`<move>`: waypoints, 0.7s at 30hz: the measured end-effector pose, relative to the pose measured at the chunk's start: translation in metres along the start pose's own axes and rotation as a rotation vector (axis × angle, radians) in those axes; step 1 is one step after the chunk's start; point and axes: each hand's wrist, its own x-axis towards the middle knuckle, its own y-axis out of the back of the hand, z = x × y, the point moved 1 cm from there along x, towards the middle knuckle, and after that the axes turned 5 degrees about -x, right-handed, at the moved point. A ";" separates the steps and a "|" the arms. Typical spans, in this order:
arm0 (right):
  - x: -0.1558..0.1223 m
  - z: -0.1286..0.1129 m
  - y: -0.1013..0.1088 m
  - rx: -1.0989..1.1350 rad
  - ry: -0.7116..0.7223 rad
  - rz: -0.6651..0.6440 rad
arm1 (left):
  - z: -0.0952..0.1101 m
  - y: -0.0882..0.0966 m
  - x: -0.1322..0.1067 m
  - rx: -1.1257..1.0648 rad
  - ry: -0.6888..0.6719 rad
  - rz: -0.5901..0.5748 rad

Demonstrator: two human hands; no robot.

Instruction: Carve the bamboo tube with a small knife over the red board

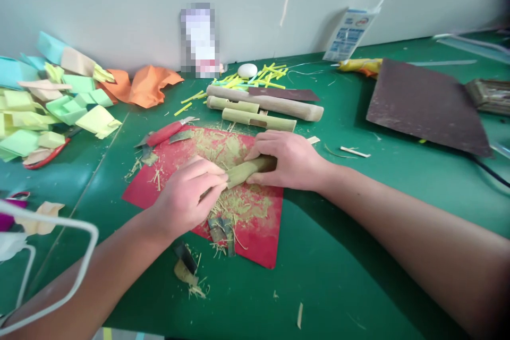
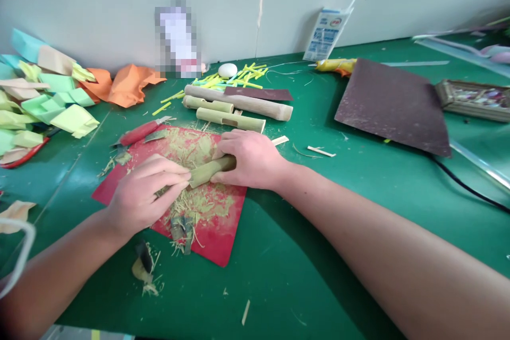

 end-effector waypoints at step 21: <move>0.000 -0.001 0.000 0.010 -0.004 0.007 | 0.002 -0.001 0.002 0.007 -0.016 -0.002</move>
